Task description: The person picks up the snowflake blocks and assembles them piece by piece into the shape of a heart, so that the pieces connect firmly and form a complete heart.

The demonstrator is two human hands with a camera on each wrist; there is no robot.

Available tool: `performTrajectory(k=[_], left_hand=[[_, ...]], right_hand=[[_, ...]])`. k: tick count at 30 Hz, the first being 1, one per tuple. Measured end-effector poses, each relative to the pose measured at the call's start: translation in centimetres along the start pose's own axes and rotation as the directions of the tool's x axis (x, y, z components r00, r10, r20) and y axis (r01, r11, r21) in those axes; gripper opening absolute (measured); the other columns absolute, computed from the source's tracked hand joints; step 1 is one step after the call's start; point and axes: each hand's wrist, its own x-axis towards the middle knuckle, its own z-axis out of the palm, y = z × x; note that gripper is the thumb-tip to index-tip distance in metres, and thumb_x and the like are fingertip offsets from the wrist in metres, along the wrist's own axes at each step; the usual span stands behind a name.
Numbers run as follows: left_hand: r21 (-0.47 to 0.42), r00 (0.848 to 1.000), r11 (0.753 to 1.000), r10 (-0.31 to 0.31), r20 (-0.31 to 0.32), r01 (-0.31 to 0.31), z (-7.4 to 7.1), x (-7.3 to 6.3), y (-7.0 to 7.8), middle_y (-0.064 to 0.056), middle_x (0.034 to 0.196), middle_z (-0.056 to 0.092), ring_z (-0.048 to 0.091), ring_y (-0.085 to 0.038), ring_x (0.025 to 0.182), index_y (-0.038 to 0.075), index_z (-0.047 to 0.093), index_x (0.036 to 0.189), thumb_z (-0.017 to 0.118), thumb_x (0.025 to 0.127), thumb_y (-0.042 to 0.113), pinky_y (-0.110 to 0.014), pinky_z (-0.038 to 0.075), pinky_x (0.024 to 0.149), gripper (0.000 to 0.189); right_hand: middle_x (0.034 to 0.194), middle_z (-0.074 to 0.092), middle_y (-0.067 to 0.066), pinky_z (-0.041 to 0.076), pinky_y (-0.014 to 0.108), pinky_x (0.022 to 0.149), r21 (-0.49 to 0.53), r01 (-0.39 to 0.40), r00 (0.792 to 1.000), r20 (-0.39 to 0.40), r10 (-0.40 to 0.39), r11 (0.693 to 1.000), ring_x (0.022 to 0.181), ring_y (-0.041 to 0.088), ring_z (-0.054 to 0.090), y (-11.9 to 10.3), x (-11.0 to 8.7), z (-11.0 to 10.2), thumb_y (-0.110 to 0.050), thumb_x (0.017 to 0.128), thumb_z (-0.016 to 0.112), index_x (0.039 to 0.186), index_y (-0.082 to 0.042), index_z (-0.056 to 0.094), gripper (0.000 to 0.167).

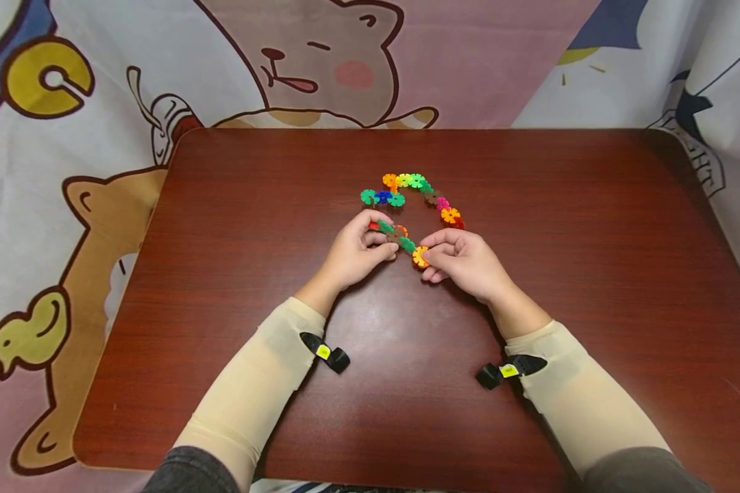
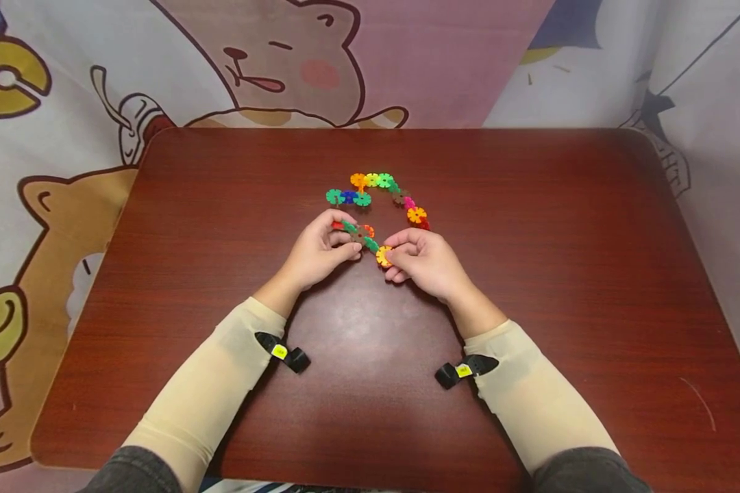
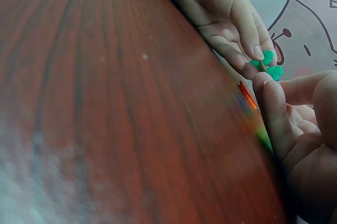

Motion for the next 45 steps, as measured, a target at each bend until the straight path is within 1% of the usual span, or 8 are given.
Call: performTrajectory(k=[6, 10, 14, 17, 25, 34, 40, 45], left_hand=[[0.084, 0.999, 0.996, 0.032, 0.044, -0.035, -0.2, 0.0, -0.1, -0.018, 0.113, 0.073, 0.076, -0.026, 0.097, -0.003, 0.058, 0.12, 0.076, 0.094, -0.009, -0.035, 0.063, 0.086, 0.032], [0.143, 0.993, 0.988, 0.036, 0.114, -0.052, -0.2, -0.1, 0.0, -0.017, 0.121, 0.07, 0.075, -0.025, 0.096, -0.001, 0.057, 0.121, 0.073, 0.097, -0.007, -0.034, 0.064, 0.085, 0.03], [0.254, 0.979, 0.961, 0.064, 0.193, -0.113, -0.1, -0.1, 0.2, -0.015, 0.124, 0.063, 0.072, -0.021, 0.089, 0.001, 0.054, 0.122, 0.071, 0.1, -0.003, -0.03, 0.061, 0.078, 0.029], [0.328, 0.972, 0.931, 0.093, 0.216, -0.162, 0.0, -0.1, 0.2, -0.013, 0.118, 0.062, 0.069, -0.019, 0.087, 0.002, 0.052, 0.121, 0.07, 0.1, -0.002, -0.028, 0.057, 0.077, 0.027], [0.27, 0.966, 0.955, 0.051, 0.252, -0.121, 0.3, -0.1, 0.2, -0.014, 0.102, 0.068, 0.074, -0.019, 0.088, 0.0, 0.049, 0.12, 0.061, 0.105, -0.003, -0.03, 0.061, 0.077, 0.02], [0.295, 0.965, 0.95, 0.019, 0.261, -0.099, 0.3, -0.3, 0.5, -0.014, 0.099, 0.072, 0.076, -0.017, 0.085, 0.0, 0.05, 0.117, 0.064, 0.104, -0.003, -0.03, 0.062, 0.076, 0.02], [0.23, 0.973, 0.971, 0.018, 0.23, -0.072, 0.4, -0.2, 0.4, -0.018, 0.107, 0.069, 0.078, -0.021, 0.087, -0.001, 0.048, 0.119, 0.061, 0.104, -0.005, -0.035, 0.065, 0.072, 0.02], [0.186, 0.981, 0.98, 0.03, 0.194, -0.067, 0.5, -0.3, 0.2, -0.021, 0.112, 0.068, 0.079, -0.027, 0.089, -0.003, 0.048, 0.119, 0.061, 0.104, -0.006, -0.037, 0.066, 0.07, 0.02]], right_hand=[[0.091, 0.076, 0.018, 0.065, 0.031, 0.067, -0.021, 0.008, 1.0, 0.021, -0.007, 1.0, 0.07, 0.018, 0.076, 0.0, 0.1, -0.2, 0.001, 0.104, 0.065, 0.122, 0.015, 0.061, 0.023], [0.091, 0.075, 0.019, 0.065, 0.031, 0.067, -0.024, 0.003, 0.999, 0.037, -0.002, 1.0, 0.071, 0.018, 0.076, 0.1, 0.1, -0.2, 0.003, 0.104, 0.064, 0.124, 0.015, 0.06, 0.024], [0.093, 0.076, 0.022, 0.065, 0.032, 0.067, -0.035, 0.008, 0.999, 0.049, -0.006, 0.999, 0.071, 0.02, 0.076, 0.0, 0.2, -0.1, 0.003, 0.104, 0.063, 0.127, 0.014, 0.062, 0.026], [0.095, 0.076, 0.023, 0.065, 0.032, 0.067, -0.047, 0.006, 0.999, 0.053, -0.004, 0.999, 0.07, 0.021, 0.076, 0.0, 0.2, -0.1, 0.003, 0.104, 0.063, 0.131, 0.013, 0.062, 0.029], [0.099, 0.077, 0.02, 0.065, 0.031, 0.067, -0.011, -0.018, 0.998, 0.052, 0.019, 1.0, 0.07, 0.021, 0.076, -0.2, 0.0, 0.1, 0.005, 0.103, 0.064, 0.139, 0.012, 0.058, 0.037], [0.102, 0.077, 0.022, 0.065, 0.031, 0.068, -0.025, -0.061, 0.997, 0.055, 0.062, 0.998, 0.07, 0.022, 0.077, -0.2, 0.0, 0.3, 0.002, 0.103, 0.066, 0.139, 0.011, 0.057, 0.038], [0.102, 0.077, 0.025, 0.065, 0.031, 0.064, 0.035, -0.036, 0.999, -0.024, 0.037, 0.999, 0.069, 0.021, 0.077, -0.2, -0.3, 1.3, 0.003, 0.103, 0.067, 0.135, 0.012, 0.06, 0.035], [0.092, 0.078, 0.019, 0.064, 0.029, 0.061, 0.121, 0.016, 0.993, -0.118, -0.002, 0.992, 0.066, 0.018, 0.077, 0.0, -0.7, 2.4, 0.004, 0.102, 0.066, 0.13, 0.016, 0.063, 0.03]])
